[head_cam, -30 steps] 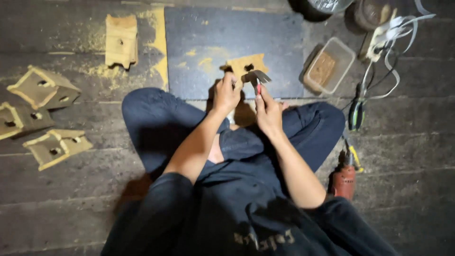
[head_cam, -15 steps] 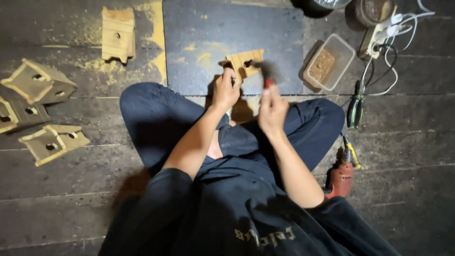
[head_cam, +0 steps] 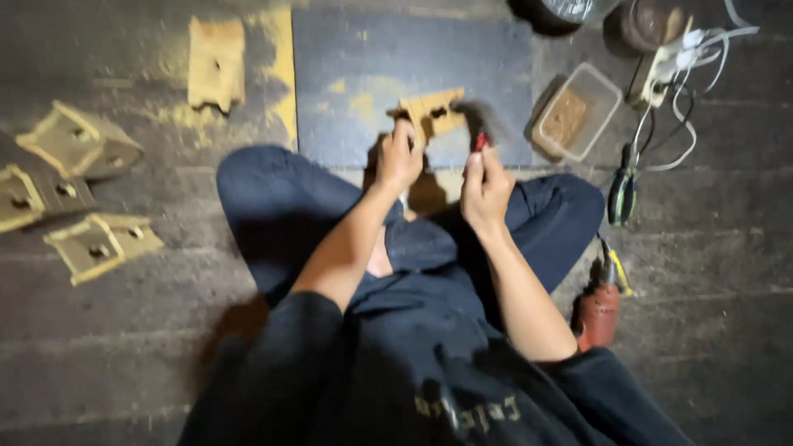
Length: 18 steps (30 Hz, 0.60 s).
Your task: Assembling small wooden structures by aligning pre-cut panels and hammering them together on a wooden floor.
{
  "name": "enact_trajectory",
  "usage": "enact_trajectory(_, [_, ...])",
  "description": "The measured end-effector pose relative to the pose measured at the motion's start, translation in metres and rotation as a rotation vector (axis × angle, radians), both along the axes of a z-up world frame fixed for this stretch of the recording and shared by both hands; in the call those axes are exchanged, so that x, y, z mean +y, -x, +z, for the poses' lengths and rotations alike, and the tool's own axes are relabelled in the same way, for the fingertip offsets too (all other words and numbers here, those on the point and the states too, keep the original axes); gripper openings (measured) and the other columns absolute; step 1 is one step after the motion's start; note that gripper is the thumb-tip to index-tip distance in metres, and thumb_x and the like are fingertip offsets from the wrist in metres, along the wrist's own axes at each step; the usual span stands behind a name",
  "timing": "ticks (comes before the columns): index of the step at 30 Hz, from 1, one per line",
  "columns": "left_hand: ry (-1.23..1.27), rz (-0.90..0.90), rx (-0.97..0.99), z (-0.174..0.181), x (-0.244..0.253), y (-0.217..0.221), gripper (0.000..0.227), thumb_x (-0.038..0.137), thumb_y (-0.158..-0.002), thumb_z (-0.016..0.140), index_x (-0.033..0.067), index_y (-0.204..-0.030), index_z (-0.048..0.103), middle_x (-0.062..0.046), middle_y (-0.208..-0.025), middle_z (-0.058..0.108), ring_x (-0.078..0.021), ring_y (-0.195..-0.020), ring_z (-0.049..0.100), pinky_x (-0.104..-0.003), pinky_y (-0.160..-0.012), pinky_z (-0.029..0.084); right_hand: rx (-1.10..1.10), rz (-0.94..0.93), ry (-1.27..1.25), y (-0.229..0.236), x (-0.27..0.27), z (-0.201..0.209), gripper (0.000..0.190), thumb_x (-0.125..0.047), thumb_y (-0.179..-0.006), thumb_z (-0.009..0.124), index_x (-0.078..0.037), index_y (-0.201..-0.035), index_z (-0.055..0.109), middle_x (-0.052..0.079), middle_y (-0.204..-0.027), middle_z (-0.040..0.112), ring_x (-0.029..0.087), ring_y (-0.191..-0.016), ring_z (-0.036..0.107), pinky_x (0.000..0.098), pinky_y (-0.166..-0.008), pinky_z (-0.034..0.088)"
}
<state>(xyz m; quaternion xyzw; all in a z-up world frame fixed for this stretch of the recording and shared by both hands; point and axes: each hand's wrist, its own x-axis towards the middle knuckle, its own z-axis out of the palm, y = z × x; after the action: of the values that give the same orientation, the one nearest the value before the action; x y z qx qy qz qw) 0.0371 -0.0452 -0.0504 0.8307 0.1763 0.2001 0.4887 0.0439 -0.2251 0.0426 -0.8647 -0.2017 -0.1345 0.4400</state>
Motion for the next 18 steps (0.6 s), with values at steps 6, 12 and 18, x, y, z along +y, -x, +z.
enact_trajectory(6, [0.029, -0.027, 0.05, 0.003, 0.006, 0.003, 0.026, 0.012, -0.085, 0.072, 0.0141, -0.098, 0.049, -0.022, -0.085, 0.072, -0.0442, -0.087, 0.073, -0.054, -0.074, 0.059, 0.267, -0.045, 0.102, 0.005, 0.012, -0.002, 0.035, -0.026, -0.106, 0.058, -0.002, -0.13, 0.07, 0.027, -0.12, 0.071, 0.04, -0.12, 0.062, 0.0518, -0.104, 0.047])
enact_trajectory(12, [-0.037, -0.038, 0.099, 0.038, 0.01, 0.007, 0.019, 0.023, -0.093, 0.066, 0.0085, -0.098, 0.055, -0.027, -0.087, 0.069, -0.0487, -0.091, 0.071, -0.057, -0.078, 0.057, 0.35, 0.01, 0.217, 0.043, 0.054, 0.106, 0.048, -0.03, -0.111, 0.043, 0.008, -0.116, 0.072, 0.035, -0.098, 0.071, 0.055, -0.103, 0.065, 0.0645, -0.083, 0.044])
enact_trajectory(18, [0.065, 0.053, 0.005, 0.013, 0.011, 0.025, 0.031, 0.019, -0.083, 0.078, 0.0162, -0.105, 0.056, -0.023, -0.089, 0.072, -0.0448, -0.09, 0.073, -0.051, -0.077, 0.059, 0.402, -0.076, 0.591, -0.012, -0.014, 0.032, 0.036, -0.037, -0.107, 0.054, -0.027, -0.139, 0.066, 0.023, -0.103, 0.075, 0.047, -0.1, 0.071, 0.0599, -0.084, 0.053])
